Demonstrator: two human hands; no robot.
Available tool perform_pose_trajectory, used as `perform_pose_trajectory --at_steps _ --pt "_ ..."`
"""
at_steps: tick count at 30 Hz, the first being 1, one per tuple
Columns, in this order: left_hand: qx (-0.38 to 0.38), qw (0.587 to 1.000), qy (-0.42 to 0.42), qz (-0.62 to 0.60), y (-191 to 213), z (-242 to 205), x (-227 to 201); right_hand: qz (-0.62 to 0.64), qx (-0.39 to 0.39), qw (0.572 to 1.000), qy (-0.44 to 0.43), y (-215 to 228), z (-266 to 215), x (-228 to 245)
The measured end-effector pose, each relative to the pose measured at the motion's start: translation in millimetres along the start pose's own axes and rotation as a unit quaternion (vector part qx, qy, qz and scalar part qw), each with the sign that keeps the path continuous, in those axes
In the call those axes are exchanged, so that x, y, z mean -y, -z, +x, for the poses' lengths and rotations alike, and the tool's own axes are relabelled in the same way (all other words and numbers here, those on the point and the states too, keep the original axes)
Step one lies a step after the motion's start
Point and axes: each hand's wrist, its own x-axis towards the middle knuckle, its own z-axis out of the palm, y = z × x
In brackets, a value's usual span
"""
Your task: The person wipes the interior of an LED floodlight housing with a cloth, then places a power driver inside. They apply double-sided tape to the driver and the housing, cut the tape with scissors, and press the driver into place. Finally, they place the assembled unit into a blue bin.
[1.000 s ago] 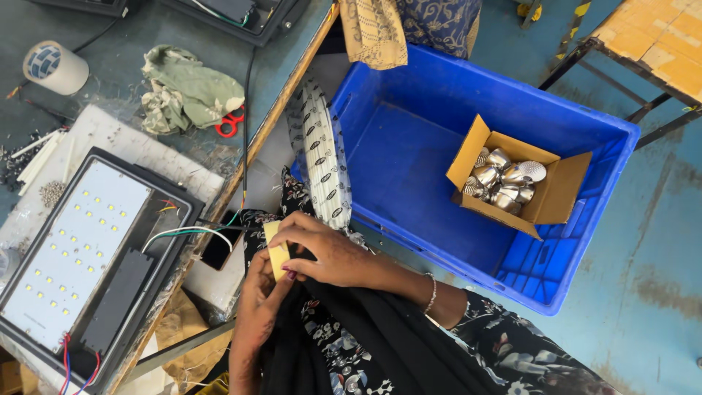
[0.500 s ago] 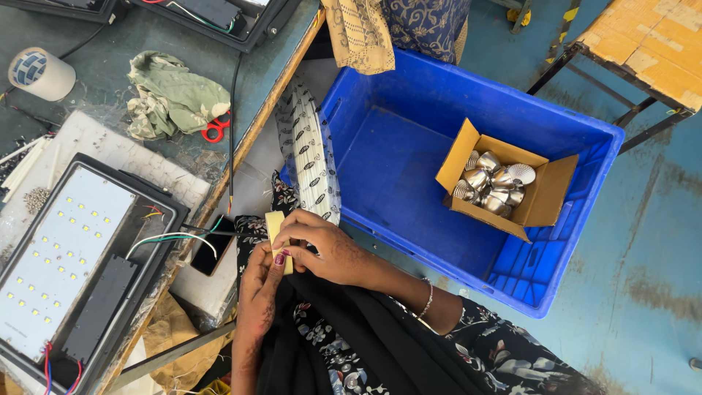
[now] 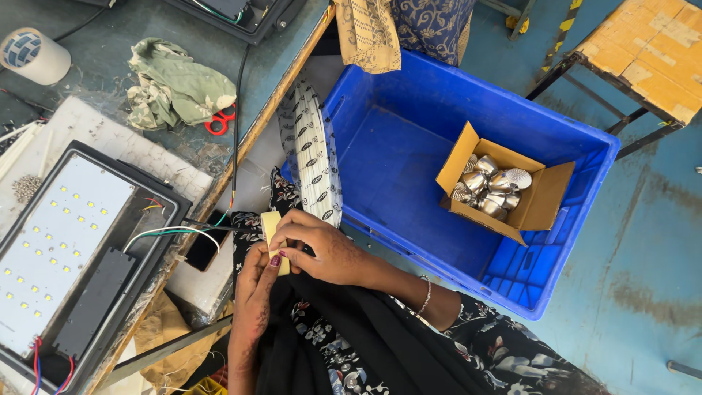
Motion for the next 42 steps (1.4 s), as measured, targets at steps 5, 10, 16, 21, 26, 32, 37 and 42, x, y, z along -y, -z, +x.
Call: perform_pose_trajectory --at_steps 5,10,16,21,26,32,37,42 --pt "0.023 1.000 0.003 0.015 -7 4 -11 -0.007 -0.012 1.000 -0.010 4 -2 -3" --pt "0.008 0.998 0.011 0.053 -8 4 -17 -0.006 -0.013 1.000 0.005 5 1 -6" --pt "-0.002 0.997 0.028 0.070 -10 7 -11 -0.008 -0.001 0.999 -0.035 4 0 -7" --pt "0.019 0.997 0.024 0.071 -13 9 -18 -0.010 -0.009 1.000 -0.018 6 -1 -10" --pt "0.050 0.992 0.003 0.115 -21 8 -32 0.000 -0.021 1.000 -0.022 16 -5 -15" --pt "0.060 0.977 -0.020 0.202 -21 6 -38 0.008 -0.045 0.999 -0.026 21 -3 -20" --pt "0.068 0.990 -0.031 0.121 -10 1 -39 -0.014 -0.104 0.994 0.041 13 -3 -17" --pt "0.075 0.987 -0.098 0.101 7 -6 -29 0.131 0.067 0.988 -0.035 15 0 -29"
